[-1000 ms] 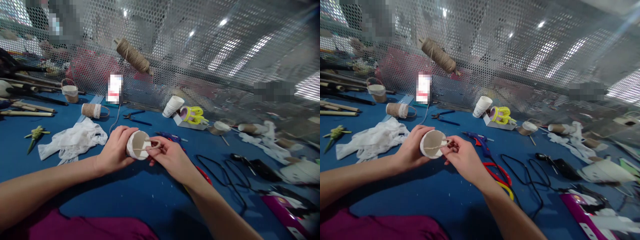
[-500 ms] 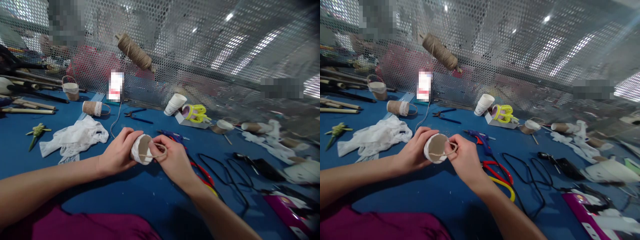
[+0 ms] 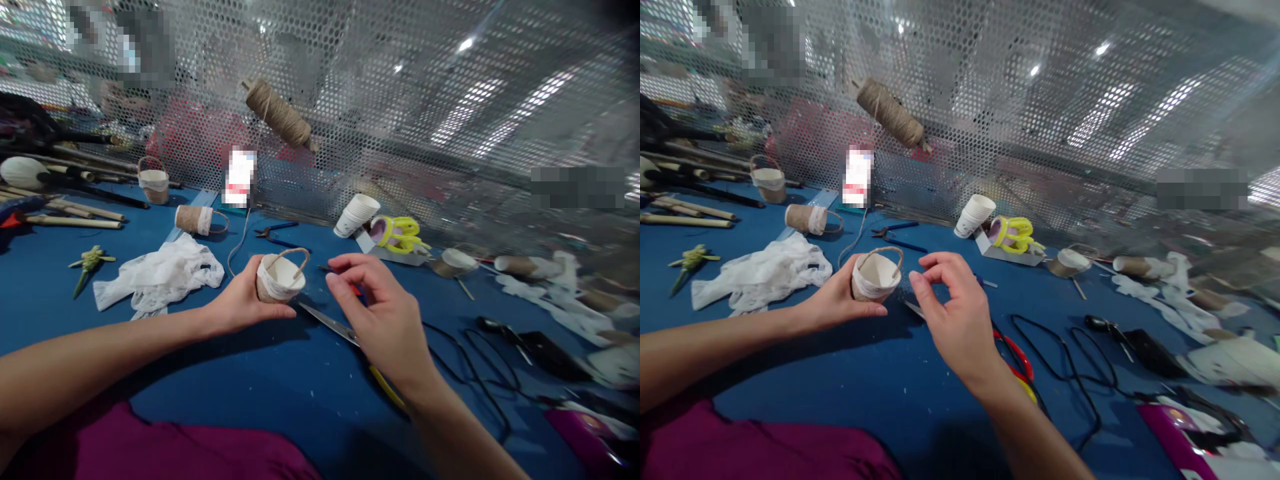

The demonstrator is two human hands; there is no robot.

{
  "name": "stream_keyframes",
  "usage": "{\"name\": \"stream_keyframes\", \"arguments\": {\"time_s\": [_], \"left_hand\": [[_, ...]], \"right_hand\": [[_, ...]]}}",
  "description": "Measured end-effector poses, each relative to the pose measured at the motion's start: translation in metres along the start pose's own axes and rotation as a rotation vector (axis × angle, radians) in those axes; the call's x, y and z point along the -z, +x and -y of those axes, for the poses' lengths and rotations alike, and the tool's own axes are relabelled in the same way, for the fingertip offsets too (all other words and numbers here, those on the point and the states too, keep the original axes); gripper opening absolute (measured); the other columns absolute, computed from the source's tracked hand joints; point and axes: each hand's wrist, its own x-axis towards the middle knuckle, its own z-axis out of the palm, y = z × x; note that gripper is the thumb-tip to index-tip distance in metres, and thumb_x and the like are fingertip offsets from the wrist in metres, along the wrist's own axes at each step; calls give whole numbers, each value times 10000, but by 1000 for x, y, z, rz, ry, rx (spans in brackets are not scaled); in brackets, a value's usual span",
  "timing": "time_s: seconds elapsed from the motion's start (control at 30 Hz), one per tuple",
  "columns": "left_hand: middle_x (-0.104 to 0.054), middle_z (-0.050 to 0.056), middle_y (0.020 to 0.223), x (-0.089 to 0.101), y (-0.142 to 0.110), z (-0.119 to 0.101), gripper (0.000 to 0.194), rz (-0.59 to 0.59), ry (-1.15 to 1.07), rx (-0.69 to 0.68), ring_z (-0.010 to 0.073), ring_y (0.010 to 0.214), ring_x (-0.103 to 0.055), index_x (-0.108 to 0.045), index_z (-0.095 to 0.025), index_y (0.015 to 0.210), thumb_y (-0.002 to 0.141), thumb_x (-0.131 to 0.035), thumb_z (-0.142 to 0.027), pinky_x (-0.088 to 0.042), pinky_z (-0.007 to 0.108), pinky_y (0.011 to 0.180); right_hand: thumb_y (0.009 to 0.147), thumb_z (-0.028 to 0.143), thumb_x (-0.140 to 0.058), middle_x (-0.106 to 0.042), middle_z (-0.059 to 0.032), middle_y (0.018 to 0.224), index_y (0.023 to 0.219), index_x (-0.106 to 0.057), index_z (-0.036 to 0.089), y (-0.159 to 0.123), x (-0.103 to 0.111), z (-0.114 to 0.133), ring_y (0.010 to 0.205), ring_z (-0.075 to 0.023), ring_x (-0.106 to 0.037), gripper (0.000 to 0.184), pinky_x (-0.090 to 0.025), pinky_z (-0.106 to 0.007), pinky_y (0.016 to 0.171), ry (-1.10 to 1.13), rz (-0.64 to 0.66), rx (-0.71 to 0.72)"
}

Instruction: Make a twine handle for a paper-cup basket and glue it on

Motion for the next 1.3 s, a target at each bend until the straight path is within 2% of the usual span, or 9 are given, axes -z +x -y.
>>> {"name": "stream_keyframes", "arguments": {"time_s": [0.2, 0.3, 0.4, 0.5, 0.67, 0.8, 1.0, 1.17, 1.3], "left_hand": [[-539, 110, 1071, -2, -1, 1, 704, 157, -208, 58, 238, 1017, -533, -365, -130, 1125, 564, -783, -206, -402, 379, 896], [-541, 115, 1076, -4, -2, 5, 745, 243, -179, 37, 245, 1023, -529, -368, -125, 1161, 552, -789, -209, -408, 380, 890], [-534, 137, 1137, 4, 2, 0, 774, 376, -1, -33, 259, 1060, -518, -369, -132, 1208, 566, -782, -259, -405, 395, 906], [-463, 177, 1258, 33, 17, -18, 923, 454, 541, -136, 312, 1179, -409, -366, -131, 1268, 491, -816, -346, -350, 432, 969], [-429, 156, 1298, 105, 52, -33, 685, 18, 1313, 41, 306, 1223, -337, -394, -131, 1264, 651, -687, -222, -295, 426, 1005], [-498, 154, 1222, 136, 67, -10, 645, -67, 1369, 151, 367, 1185, -361, -450, -161, 1197, 587, -648, -88, -306, 518, 951], [-560, 125, 1125, 155, 75, 10, 625, -164, 1308, 183, 343, 1108, -463, -498, -175, 1142, 550, -675, -80, -354, 460, 935], [-519, 149, 1157, 185, 108, 4, 554, -520, 1217, 180, 263, 1081, -502, -411, -47, 1213, 759, -617, -289, -431, 348, 888], [-550, 88, 1140, 199, 141, 16, 316, -764, 1157, 231, 210, 968, -572, -512, -152, 1144, 860, -525, -291, -496, 405, 799]], "right_hand": [[844, 278, -515, -605, -74, 952, 986, -540, 185, 0, -5, -7, 829, -170, -582, 172, -492, -311, 710, 68, 79, -37], [846, 259, -513, -618, -60, 899, 898, -582, 188, 3, -4, -9, 780, -159, -580, 112, -483, -287, 681, 47, 180, 11], [850, 231, -504, -616, -45, 825, 788, -597, 193, 5, 0, -6, 755, -158, -571, 118, -464, -290, 688, -11, 209, 102], [850, 229, -499, -611, -44, 796, 767, -599, 195, 6, 4, -2, 725, -159, -566, 134, -457, -282, 641, -42, 209, 99], [848, 234, -493, -613, -47, 801, 763, -610, 194, 6, 5, 1, 698, -153, -568, 150, -459, -265, 596, -37, 213, 60], [848, 240, -491, -613, -47, 792, 754, -612, 192, 7, 5, 2, 705, -158, -571, 161, -459, -272, 609, -32, 213, 69], [847, 250, -497, -609, -44, 793, 740, -609, 204, 7, 7, 1, 713, -164, -570, 161, -464, -285, 627, -35, 224, 64], [851, 250, -492, -604, -40, 798, 744, -609, 207, 8, 6, -4, 715, -160, -573, 165, -471, -281, 629, -19, 239, 64], [853, 266, -491, -598, -27, 783, 735, -603, 216, 7, 7, -6, 714, -156, -577, 170, -476, -273, 637, -7, 236, 73]]}}
